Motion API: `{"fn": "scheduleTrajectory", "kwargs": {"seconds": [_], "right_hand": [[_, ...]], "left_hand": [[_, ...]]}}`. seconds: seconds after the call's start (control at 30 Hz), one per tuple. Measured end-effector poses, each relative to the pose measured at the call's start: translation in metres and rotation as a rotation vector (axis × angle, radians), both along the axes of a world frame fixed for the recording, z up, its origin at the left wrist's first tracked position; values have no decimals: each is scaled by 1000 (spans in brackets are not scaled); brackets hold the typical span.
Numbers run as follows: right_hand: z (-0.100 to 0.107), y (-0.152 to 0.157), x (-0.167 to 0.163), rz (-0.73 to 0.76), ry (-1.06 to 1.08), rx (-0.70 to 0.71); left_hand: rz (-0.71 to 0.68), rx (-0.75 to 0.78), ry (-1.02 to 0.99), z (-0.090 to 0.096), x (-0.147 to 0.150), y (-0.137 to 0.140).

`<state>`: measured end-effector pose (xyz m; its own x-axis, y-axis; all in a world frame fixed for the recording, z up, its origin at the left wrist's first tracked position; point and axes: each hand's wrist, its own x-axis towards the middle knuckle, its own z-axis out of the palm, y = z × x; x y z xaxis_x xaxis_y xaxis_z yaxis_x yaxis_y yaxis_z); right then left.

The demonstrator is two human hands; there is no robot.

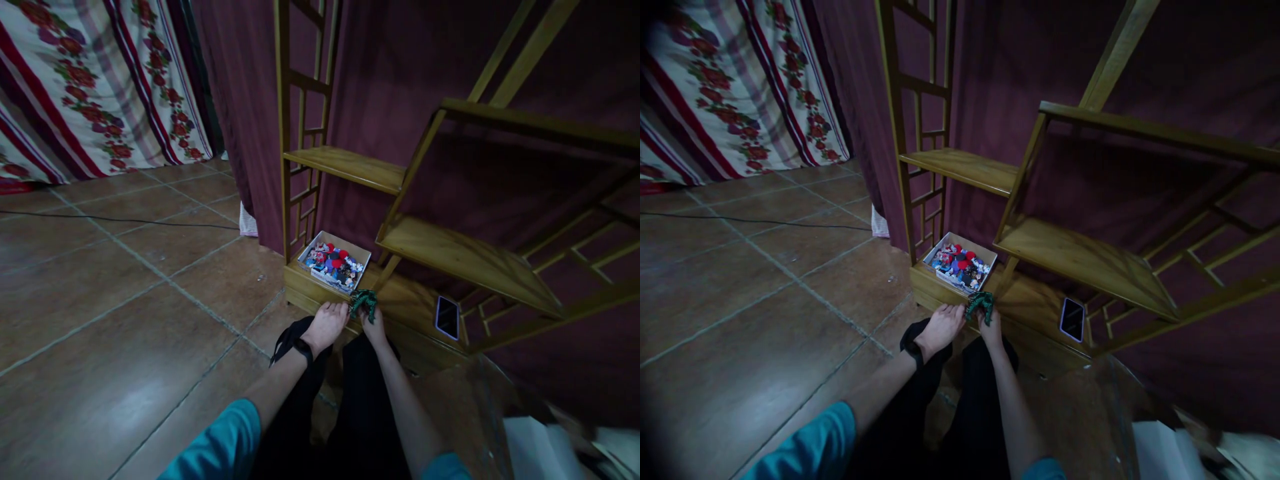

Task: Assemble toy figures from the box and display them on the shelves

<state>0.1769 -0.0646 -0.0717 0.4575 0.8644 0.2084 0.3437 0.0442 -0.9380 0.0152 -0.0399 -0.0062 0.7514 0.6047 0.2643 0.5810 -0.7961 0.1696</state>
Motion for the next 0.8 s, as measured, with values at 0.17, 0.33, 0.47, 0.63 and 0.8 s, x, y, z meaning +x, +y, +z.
{"fn": "scheduleTrajectory", "kwargs": {"seconds": [0.17,0.33,0.47,0.63,0.8], "right_hand": [[5,-2,-2,1,-79,-44],[15,-5,-3,3,-129,-102],[22,-5,-6,10,-170,-150],[17,-3,-5,-4,-166,-168],[10,-1,-2,-3,-157,-142]], "left_hand": [[34,-14,12,-3,1,3],[62,-86,20,-4,1,6],[94,-105,22,-6,2,9],[79,-81,32,-9,4,9],[77,-89,65,-8,5,8]]}}
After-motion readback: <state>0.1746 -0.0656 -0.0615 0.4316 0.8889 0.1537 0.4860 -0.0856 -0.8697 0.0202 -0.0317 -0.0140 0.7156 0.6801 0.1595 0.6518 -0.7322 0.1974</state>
